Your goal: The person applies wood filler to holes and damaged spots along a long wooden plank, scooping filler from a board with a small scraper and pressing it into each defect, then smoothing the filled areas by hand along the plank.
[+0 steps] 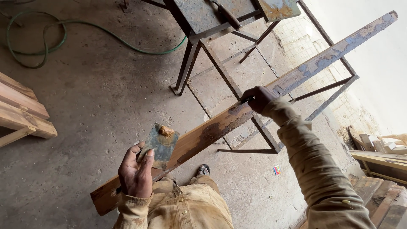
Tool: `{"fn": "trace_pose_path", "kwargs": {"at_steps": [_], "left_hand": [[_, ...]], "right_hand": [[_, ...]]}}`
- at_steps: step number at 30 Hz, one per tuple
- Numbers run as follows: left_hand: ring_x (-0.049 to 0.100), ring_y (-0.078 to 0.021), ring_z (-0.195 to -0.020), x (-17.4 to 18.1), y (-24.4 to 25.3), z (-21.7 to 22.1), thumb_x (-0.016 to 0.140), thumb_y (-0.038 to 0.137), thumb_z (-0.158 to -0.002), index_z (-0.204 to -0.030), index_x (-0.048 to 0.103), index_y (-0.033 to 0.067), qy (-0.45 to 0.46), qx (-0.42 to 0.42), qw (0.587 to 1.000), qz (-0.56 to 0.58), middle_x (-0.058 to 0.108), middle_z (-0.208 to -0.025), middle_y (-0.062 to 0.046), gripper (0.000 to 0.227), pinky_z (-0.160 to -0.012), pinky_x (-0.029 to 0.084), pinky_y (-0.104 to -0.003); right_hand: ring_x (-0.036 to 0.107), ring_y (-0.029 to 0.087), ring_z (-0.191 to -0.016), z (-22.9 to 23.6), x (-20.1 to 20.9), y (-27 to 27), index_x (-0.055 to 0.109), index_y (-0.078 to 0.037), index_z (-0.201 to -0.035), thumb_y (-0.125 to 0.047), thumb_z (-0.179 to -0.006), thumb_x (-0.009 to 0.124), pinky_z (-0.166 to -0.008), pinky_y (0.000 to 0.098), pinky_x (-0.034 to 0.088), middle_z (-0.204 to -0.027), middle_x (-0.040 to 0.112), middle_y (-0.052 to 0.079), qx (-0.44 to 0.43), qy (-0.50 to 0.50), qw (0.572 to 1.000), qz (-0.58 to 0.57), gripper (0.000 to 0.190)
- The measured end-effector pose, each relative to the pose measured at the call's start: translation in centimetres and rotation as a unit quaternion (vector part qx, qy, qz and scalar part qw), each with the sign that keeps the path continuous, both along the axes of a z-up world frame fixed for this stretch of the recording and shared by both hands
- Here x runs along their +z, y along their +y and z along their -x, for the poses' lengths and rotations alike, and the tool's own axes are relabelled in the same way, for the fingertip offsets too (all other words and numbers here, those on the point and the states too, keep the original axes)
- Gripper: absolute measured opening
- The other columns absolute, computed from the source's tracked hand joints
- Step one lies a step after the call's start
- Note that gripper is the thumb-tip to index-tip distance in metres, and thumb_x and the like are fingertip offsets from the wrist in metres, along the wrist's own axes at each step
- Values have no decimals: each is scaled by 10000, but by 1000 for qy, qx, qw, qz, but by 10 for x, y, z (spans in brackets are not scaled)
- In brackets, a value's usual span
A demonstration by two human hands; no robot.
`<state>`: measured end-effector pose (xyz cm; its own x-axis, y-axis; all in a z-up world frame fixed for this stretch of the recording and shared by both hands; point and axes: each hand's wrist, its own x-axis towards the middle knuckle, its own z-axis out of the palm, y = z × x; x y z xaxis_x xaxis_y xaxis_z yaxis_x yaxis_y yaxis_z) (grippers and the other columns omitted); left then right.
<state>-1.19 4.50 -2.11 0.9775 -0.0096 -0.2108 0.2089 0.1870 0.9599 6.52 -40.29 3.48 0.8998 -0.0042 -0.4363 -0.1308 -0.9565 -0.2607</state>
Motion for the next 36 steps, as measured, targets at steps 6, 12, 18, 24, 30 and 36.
{"fn": "trace_pose_path", "kwargs": {"at_steps": [6, 12, 18, 24, 30, 36], "left_hand": [[642, -117, -912, 2, -3, -3, 625, 159, -996, -1255, 599, -57, 5, -8, 1000, 4, 702, -1007, -94, 339, -813, 541, -261], [615, -113, -872, -2, -7, -7, 635, 148, -996, -1259, 608, -53, 8, -14, 1000, -8, 688, -972, -89, 333, -788, 524, -258], [630, -101, -873, 1, -18, -14, 634, 131, -980, -1239, 608, -48, 27, -45, 998, 31, 701, -973, -73, 315, -789, 536, -251], [627, -96, -886, 1, -20, -15, 633, 117, -976, -1246, 600, -49, 14, -48, 998, 43, 699, -997, -75, 318, -803, 530, -245], [627, -114, -869, 1, -17, -15, 628, 118, -984, -1243, 608, -57, 11, -50, 998, 22, 695, -975, -103, 313, -779, 543, -262], [657, -118, -897, 9, -17, -14, 623, 116, -981, -1225, 617, -50, -3, -46, 999, 24, 717, -1011, -106, 294, -808, 557, -266]], "right_hand": [[558, 161, -857, 5, 37, 41, 776, -238, -1145, -51, -896, 605, -914, 336, 413, -981, 739, -19, 27, -64, 959, 276, 355], [543, 205, -762, 30, 43, 46, 759, -272, -1245, -100, -1000, 578, -648, 356, 472, -916, 734, 50, -128, -102, 971, 174, 350], [617, 167, -819, 63, -5, 47, 764, -164, -1185, -31, -1001, 580, -701, 306, 495, -1103, 792, 27, 34, -266, 958, 103, 293], [683, 167, -970, 93, 14, 86, 751, -175, -1163, -50, -960, 587, -859, 362, 478, -1154, 778, 11, 110, -294, 947, 69, 289], [663, 199, -1029, 94, 24, 72, 747, -158, -1222, -62, -965, 607, -903, 380, 466, -1223, 762, 5, 35, -347, 933, 89, 308], [662, 222, -1072, 97, 1, 63, 732, -144, -1234, -51, -957, 614, -967, 393, 470, -1292, 735, 17, 45, -363, 924, 108, 315]]}}
